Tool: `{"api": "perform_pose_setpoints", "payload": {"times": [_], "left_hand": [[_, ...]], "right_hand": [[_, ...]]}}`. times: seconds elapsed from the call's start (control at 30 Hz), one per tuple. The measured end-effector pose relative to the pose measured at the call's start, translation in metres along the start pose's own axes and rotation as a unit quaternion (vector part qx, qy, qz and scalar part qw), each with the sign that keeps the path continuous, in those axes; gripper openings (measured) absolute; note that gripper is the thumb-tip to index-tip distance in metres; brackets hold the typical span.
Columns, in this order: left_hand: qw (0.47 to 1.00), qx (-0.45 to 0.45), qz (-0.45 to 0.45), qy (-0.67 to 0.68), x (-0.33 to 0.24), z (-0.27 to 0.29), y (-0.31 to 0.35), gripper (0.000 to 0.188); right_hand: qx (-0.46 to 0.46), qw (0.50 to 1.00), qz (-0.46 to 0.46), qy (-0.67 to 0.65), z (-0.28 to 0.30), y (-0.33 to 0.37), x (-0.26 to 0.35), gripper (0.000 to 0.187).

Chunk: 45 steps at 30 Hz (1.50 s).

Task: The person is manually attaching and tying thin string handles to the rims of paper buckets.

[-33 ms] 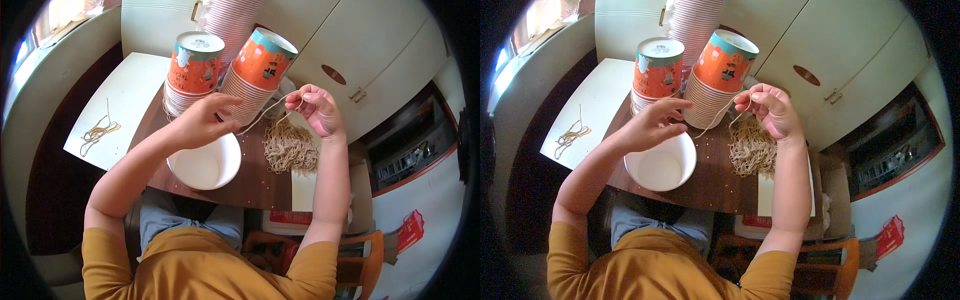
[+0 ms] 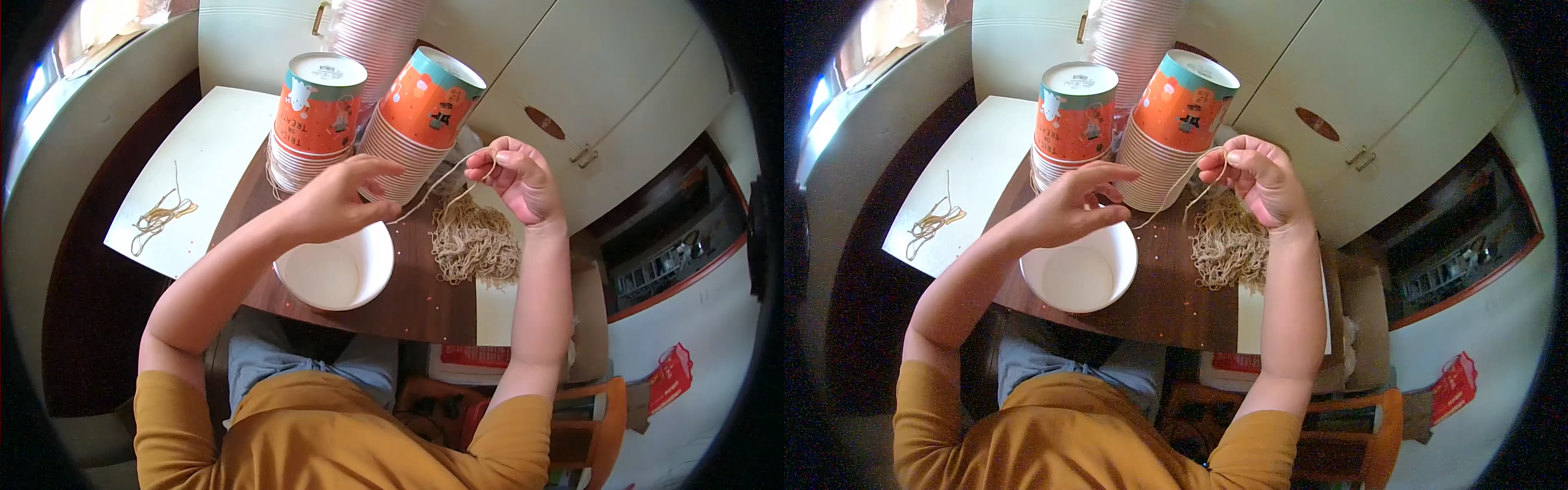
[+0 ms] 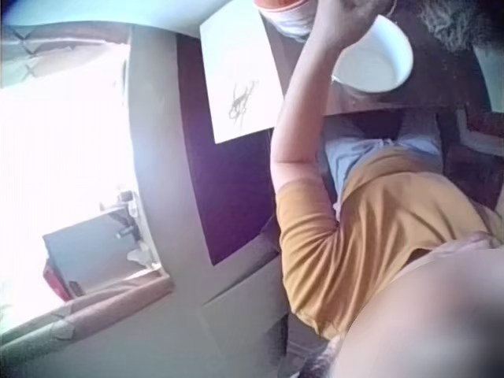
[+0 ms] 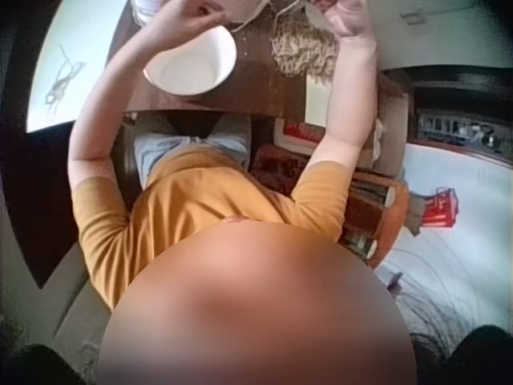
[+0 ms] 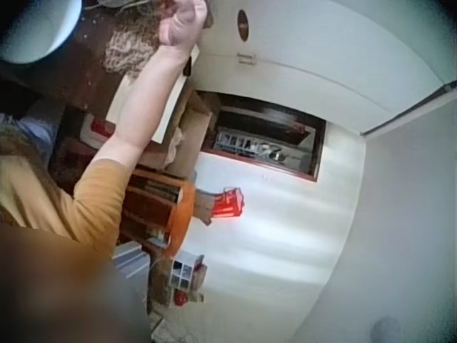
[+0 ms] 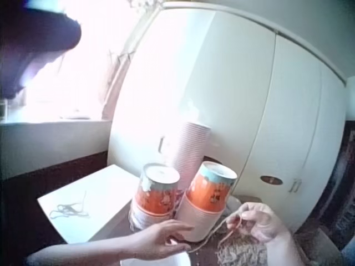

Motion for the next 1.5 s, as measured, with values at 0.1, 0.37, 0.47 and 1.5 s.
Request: {"api": "perform_pose_setpoints", "payload": {"times": [0.1,0.37,0.47,1.5], "left_hand": [[0.997,-0.052,-0.038,-0.039,-0.015,-0.009,0.0,0.035],[0.985,-0.128,-0.105,-0.048,-0.044,-0.026,0.04,0.039],[0.993,-0.04,-0.107,-0.021,-0.038,-0.045,0.028,0.039],[0.99,0.138,-0.011,-0.016,-0.019,-0.086,0.044,0.025]], "right_hand": [[-0.032,0.999,-0.018,-0.038,-0.01,0.002,0.007,0.015],[-0.141,0.981,0.022,-0.134,-0.04,0.027,0.006,0.015],[-0.168,0.973,0.028,-0.157,-0.048,0.038,0.001,0.015],[-0.252,0.924,0.038,-0.284,-0.064,0.074,-0.043,0.01]]}}
Point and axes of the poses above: each hand's wrist, its own y-axis away from the middle knuckle, its own z-axis out of the back of the hand, x = y × z, the point moved 8 cm from there along -y, towards the middle knuckle, and after that the axes turned 14 degrees about z, right-handed, at the moved point
